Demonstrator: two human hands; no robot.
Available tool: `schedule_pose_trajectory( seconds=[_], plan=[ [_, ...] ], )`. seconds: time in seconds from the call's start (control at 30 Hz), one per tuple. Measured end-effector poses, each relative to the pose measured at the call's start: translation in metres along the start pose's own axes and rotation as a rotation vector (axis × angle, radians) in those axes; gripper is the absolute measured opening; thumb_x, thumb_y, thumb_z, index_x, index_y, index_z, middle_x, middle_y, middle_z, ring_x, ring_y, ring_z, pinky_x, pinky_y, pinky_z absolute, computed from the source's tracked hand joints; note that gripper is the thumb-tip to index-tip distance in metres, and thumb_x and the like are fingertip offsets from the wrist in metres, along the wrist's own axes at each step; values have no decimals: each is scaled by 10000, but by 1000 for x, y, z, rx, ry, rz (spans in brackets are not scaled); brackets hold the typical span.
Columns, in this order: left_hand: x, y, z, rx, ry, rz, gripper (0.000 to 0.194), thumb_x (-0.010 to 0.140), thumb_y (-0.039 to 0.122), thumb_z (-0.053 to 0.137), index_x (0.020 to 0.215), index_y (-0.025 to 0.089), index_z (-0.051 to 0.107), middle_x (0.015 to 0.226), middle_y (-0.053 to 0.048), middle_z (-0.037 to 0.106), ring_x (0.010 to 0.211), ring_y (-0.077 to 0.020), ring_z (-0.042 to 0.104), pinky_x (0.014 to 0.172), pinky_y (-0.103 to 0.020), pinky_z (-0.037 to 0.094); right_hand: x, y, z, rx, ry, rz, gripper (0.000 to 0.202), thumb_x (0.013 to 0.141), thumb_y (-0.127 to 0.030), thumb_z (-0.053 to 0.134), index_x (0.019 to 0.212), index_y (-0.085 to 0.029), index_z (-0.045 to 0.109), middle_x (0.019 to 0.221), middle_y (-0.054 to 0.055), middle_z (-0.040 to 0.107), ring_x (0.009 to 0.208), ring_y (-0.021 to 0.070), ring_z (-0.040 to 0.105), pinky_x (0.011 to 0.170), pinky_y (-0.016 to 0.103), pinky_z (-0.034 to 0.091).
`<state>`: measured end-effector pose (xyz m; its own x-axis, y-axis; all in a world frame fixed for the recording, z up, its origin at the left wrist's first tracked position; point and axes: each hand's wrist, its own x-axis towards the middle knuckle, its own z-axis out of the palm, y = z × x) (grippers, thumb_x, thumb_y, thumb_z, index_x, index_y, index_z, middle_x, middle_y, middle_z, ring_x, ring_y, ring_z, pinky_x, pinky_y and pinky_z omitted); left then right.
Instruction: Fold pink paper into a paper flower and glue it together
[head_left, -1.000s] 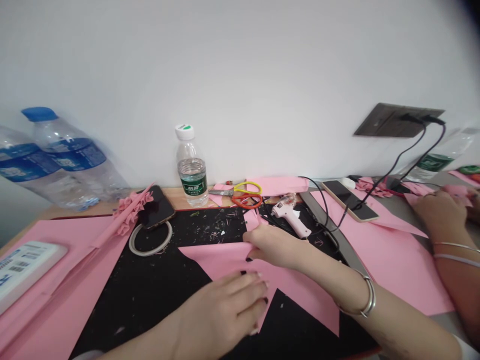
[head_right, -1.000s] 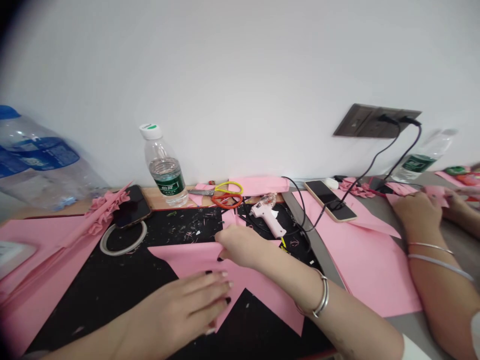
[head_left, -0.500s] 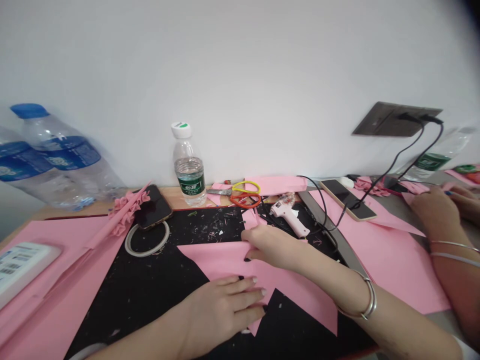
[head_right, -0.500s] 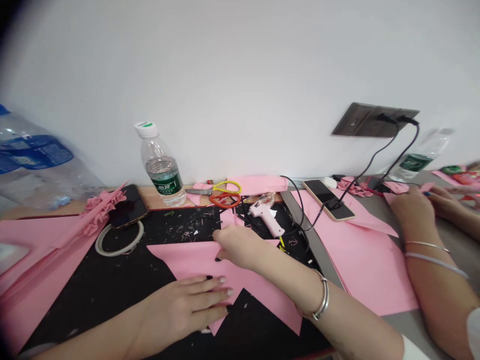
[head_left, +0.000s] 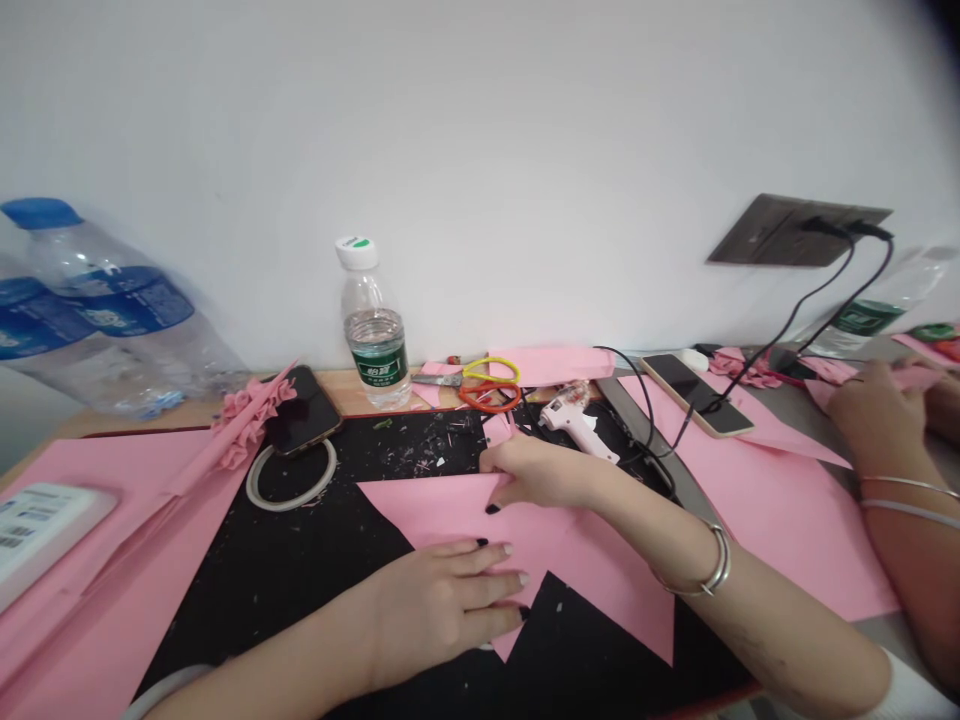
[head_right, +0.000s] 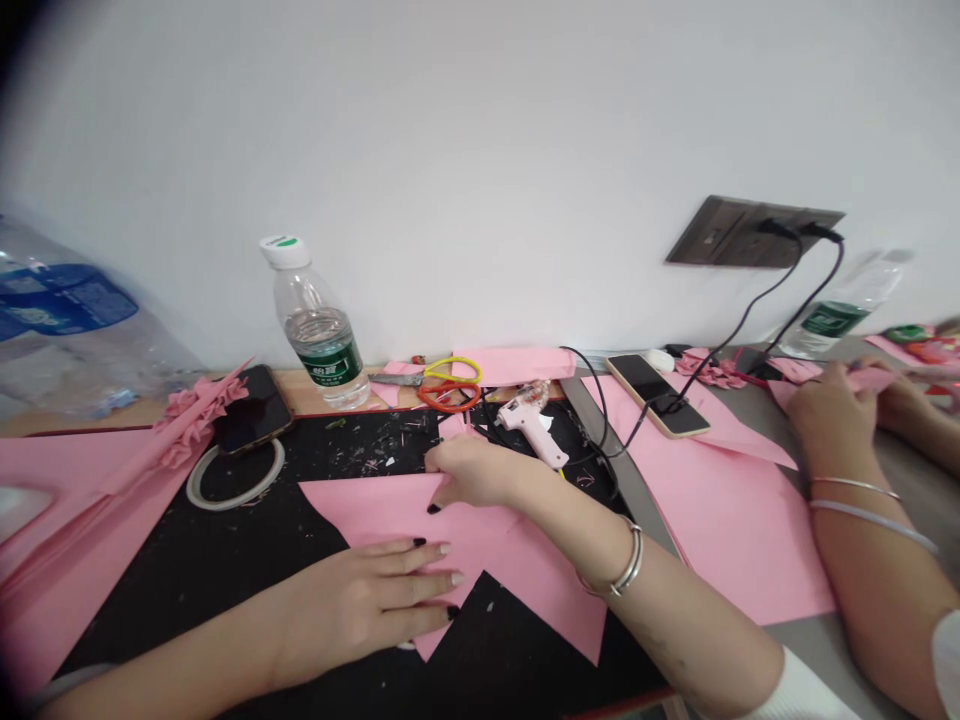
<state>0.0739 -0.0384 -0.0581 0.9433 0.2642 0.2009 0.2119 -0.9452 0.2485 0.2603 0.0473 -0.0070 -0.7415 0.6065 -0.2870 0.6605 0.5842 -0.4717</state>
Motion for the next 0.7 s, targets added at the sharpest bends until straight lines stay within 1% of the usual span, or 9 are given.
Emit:
schedule_pose_trajectory(
  seconds=[0.2, 0.4, 0.53, 0.7],
  plan=[
    [0, 0, 2, -42, 12, -8, 287, 943, 220, 376, 1187, 222, 529, 1295, -27, 541, 1243, -225, 428, 1018, -369, 366, 1, 0, 0, 19, -13, -1, 74, 706, -141, 649, 684, -132, 580, 606, -28, 523, 585, 100, 468, 522, 187, 321],
    [1, 1, 0, -68, -38, -18, 296, 948, 196, 351, 1188, 212, 523, 1314, -26, 521, 1252, -243, 411, 1015, -388, 369, 1, 1, 0, 40, -28, -5, 71, 714, -146, 635, 692, -136, 568, 639, -18, 547, 607, 104, 490, 521, 182, 331],
    [1, 1, 2, -100, -9, -27, 308, 946, 181, 347, 1202, 226, 513, 1311, -26, 525, 1266, -225, 393, 1028, -388, 357, 1, 2, 0, 47, -35, -5, 67, 721, -150, 629, 695, -137, 568, 634, -21, 536, 611, 105, 482, 527, 184, 333],
    [1, 1, 4, -68, 4, -3, 295, 944, 183, 363, 1188, 217, 525, 1305, -20, 532, 1261, -221, 402, 1033, -362, 352, 1, 4, 1, 52, -40, -17, 79, 721, -152, 634, 695, -141, 561, 611, -37, 505, 600, 103, 462, 522, 189, 318]
  ],
)
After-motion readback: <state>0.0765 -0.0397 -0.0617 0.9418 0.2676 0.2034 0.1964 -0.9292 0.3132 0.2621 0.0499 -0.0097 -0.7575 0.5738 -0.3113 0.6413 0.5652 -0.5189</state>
